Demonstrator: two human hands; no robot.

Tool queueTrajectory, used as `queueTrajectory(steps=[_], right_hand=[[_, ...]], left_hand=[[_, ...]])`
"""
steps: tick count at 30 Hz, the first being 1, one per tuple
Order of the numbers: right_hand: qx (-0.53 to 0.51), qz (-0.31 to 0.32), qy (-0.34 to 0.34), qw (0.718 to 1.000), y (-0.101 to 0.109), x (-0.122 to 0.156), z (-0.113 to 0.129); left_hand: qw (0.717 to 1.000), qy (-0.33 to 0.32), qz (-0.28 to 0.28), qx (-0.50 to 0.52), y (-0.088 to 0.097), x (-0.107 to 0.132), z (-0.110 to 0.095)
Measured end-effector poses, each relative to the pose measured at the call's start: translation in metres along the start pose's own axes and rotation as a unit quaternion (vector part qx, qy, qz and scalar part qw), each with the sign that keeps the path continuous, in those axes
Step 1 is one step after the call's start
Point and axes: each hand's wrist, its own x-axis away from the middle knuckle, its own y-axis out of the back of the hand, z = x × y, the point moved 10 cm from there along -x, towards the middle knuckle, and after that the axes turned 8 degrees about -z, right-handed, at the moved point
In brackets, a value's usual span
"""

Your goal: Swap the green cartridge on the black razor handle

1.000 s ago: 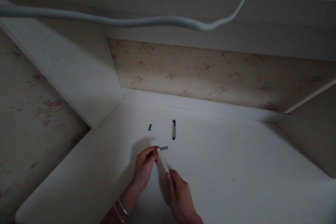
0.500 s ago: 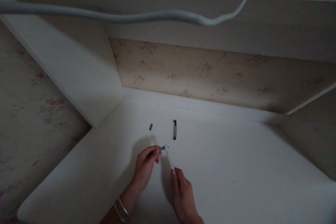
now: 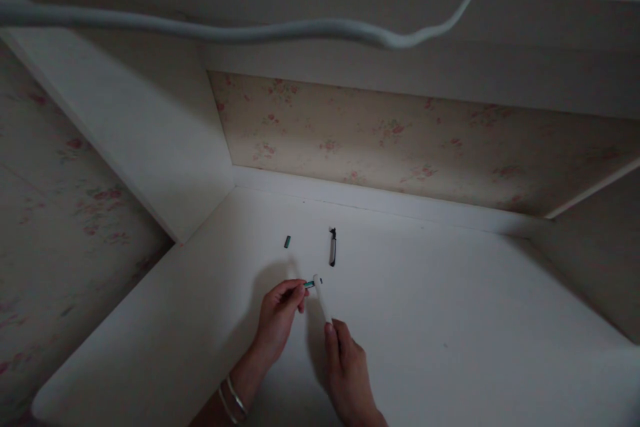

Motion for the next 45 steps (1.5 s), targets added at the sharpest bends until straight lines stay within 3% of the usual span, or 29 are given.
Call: queueTrajectory(steps=[4,9,13,18,23,27,32,36,40,45], right_hand=[[-0.003,0.037,0.009,0.999,-0.008,0.001,0.005],[-0.008,-0.012,-0.024,1.000,0.003,-0.003,-0.002],[-0.005,0.034,0.009,0.999,-0.006,0.000,0.005],[-0.005,-0.008,-0.018,1.000,0.002,-0.001,-0.001],[0.005,0.030,0.027,0.999,-0.005,0.001,0.006],[-0.003,0.003,-0.002,1.000,-0.001,-0.001,-0.001],[0.019,0.031,0.031,0.999,-0.006,0.000,0.007],[0.033,-0.011,0.008,0.999,0.002,-0.002,0.002],[0.040,0.021,0.052,0.998,-0.005,-0.001,0.009],[0.015,-0.017,0.003,1.000,0.003,-0.003,0.000]], left_hand=[[1.000,-0.009,0.005,-0.013,0.000,0.000,0.000],[1.000,-0.002,0.003,0.003,0.001,0.000,0.001],[1.000,-0.004,-0.003,0.009,0.002,0.000,0.000],[1.000,0.007,-0.005,0.030,0.001,0.000,-0.001],[1.000,0.007,-0.013,0.025,0.002,0.001,-0.001],[0.999,0.017,-0.009,0.040,0.002,0.001,0.002],[0.998,0.014,-0.006,0.064,0.001,0.000,0.000],[0.996,0.027,-0.007,0.089,0.000,0.000,0.002],[0.997,0.020,-0.001,0.070,-0.002,0.000,0.002],[0.996,0.024,0.010,0.082,-0.004,0.002,0.002]])
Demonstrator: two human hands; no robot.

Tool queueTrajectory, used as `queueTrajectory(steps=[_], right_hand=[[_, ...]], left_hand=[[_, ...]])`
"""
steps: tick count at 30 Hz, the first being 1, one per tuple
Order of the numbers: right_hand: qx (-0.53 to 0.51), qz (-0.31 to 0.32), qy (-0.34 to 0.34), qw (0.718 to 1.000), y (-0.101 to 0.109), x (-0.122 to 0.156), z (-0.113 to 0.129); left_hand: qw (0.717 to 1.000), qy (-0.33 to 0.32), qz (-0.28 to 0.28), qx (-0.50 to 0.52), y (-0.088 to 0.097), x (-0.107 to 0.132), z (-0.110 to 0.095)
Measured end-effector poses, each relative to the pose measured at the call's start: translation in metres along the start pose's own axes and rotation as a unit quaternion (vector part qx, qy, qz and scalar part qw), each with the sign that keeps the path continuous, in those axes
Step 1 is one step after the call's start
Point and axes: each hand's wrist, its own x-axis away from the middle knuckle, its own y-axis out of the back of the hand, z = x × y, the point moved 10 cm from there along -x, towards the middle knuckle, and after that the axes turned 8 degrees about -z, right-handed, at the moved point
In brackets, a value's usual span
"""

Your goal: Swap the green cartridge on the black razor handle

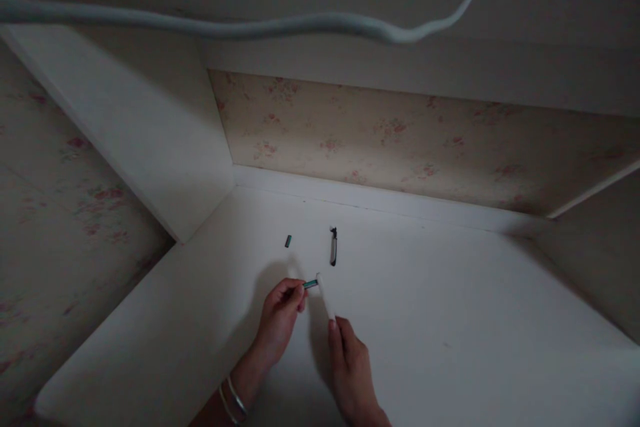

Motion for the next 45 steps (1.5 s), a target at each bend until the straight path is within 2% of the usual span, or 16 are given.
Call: queueTrajectory(steps=[4,9,13,17,22,25,30,34,38,42,45], right_hand=[[0.012,0.034,0.041,0.999,-0.007,0.002,0.007],[0.004,-0.006,0.006,1.000,0.002,0.000,0.002],[0.016,0.028,0.045,0.998,-0.005,0.001,0.012],[0.009,-0.001,-0.003,1.000,0.002,-0.001,0.003],[0.016,0.043,0.027,0.999,-0.007,0.002,0.011],[0.013,0.009,-0.007,1.000,0.000,0.001,0.005],[0.027,0.037,0.032,0.998,-0.006,0.002,0.012],[0.021,-0.006,0.002,1.000,0.003,-0.001,0.008],[0.030,0.022,0.038,0.999,-0.002,-0.001,0.018],[0.028,-0.011,0.013,0.999,0.005,-0.001,0.012],[0.027,0.004,0.026,0.999,0.002,-0.001,0.014]], left_hand=[[1.000,0.003,-0.001,0.008,-0.001,0.001,0.000],[1.000,0.008,0.006,0.006,-0.003,0.002,-0.001],[1.000,0.008,0.004,0.000,-0.002,0.001,0.000],[1.000,0.005,0.006,0.000,-0.002,0.001,0.000],[1.000,0.008,0.002,-0.002,-0.001,0.002,-0.001],[1.000,0.010,0.011,-0.001,-0.004,0.002,-0.003],[1.000,0.013,0.007,-0.003,-0.005,0.003,-0.002],[1.000,0.018,0.008,-0.004,-0.003,0.003,-0.001],[1.000,0.016,0.005,-0.003,-0.002,0.003,-0.001],[1.000,0.020,0.001,-0.007,-0.002,0.003,-0.001],[1.000,0.017,0.004,-0.001,-0.003,0.003,-0.001]])
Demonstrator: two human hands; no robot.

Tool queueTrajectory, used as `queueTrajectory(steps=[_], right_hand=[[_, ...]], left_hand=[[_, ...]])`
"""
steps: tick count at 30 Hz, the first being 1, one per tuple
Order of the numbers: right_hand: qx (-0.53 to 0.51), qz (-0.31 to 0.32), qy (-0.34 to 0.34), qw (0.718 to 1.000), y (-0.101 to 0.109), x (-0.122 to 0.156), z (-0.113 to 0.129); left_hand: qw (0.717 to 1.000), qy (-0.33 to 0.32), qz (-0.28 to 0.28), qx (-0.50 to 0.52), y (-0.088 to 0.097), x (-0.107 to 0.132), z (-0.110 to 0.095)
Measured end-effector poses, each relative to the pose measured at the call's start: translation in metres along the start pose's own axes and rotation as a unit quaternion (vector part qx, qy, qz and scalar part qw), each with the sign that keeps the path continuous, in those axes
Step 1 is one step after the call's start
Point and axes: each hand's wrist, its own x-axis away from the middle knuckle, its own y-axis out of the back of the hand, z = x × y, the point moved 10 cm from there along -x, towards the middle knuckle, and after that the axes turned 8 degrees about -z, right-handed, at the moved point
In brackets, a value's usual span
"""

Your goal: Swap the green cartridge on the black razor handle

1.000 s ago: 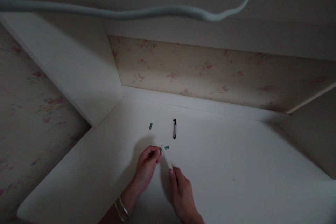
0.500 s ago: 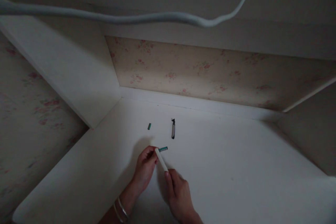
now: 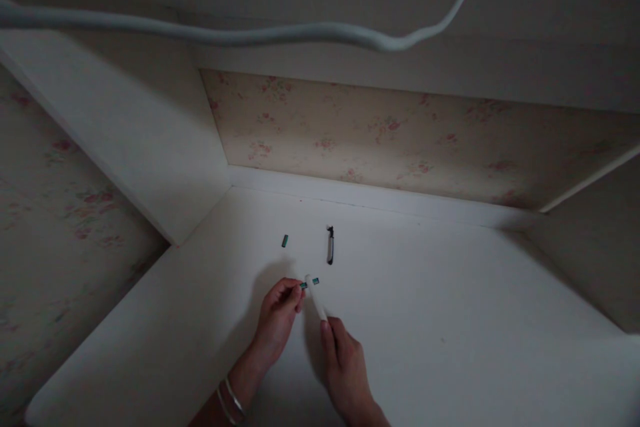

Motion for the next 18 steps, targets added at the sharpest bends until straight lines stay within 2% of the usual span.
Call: queueTrajectory(steps=[3,7,11,15,18], right_hand=[[-0.007,0.023,0.009,1.000,-0.005,0.001,0.002],[-0.017,-0.002,-0.026,1.000,-0.001,0.001,-0.006],[-0.010,0.020,0.020,1.000,-0.005,0.001,0.004],[-0.023,-0.017,-0.014,1.000,0.004,-0.002,-0.001],[-0.019,0.005,-0.003,1.000,0.000,-0.002,0.001]], left_hand=[[1.000,0.000,0.010,0.011,-0.002,0.000,0.001],[1.000,0.004,0.012,0.018,-0.002,0.000,0.002],[1.000,0.000,0.009,0.009,-0.002,0.000,0.000],[1.000,0.003,0.004,0.009,-0.002,0.000,0.000],[1.000,0.005,-0.009,0.013,0.000,0.000,-0.001]])
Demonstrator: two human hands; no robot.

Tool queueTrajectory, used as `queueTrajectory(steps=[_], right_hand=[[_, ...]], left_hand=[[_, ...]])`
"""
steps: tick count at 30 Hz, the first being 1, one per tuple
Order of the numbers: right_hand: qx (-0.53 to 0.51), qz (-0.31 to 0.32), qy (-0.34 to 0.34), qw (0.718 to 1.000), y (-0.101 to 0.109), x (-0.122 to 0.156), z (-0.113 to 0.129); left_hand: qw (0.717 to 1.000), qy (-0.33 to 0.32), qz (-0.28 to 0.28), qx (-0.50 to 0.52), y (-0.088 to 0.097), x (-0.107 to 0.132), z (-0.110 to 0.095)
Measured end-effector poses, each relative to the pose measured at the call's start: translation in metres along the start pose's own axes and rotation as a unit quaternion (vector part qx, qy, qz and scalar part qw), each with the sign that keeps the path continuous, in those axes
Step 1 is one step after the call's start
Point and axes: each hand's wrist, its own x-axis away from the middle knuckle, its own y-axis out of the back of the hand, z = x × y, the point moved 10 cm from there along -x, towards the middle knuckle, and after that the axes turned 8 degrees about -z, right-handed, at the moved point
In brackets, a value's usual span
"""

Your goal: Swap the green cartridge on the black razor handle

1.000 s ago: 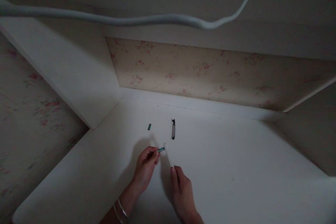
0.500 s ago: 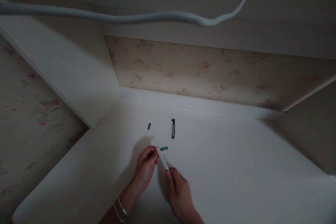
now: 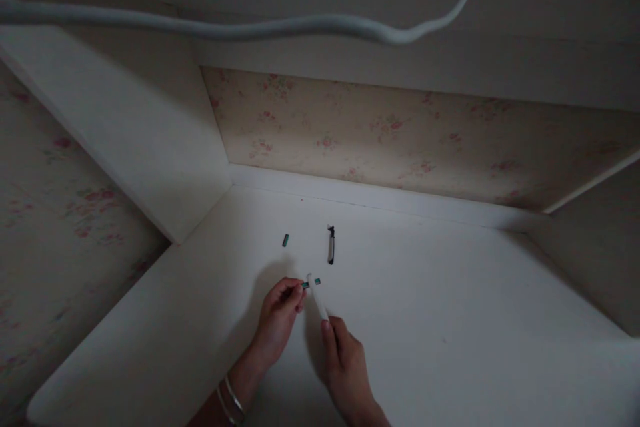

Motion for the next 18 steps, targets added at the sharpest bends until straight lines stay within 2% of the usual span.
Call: queueTrajectory(steps=[3,7,11,16,18], right_hand=[[0.002,0.013,0.017,1.000,-0.003,0.001,0.003],[-0.009,-0.017,-0.023,1.000,0.003,0.000,-0.006],[-0.011,0.023,0.007,1.000,-0.005,0.002,0.000],[-0.024,-0.018,-0.035,0.999,0.003,0.000,-0.010],[-0.027,0.004,-0.021,0.999,-0.001,0.000,-0.007]], left_hand=[[1.000,0.000,-0.001,-0.002,0.001,0.000,0.000],[1.000,-0.002,0.014,-0.010,-0.001,0.000,0.000],[1.000,-0.006,0.016,-0.014,0.000,-0.001,0.001],[1.000,-0.006,0.019,-0.006,-0.001,-0.002,0.002],[1.000,-0.005,0.020,-0.012,0.000,-0.002,0.003]])
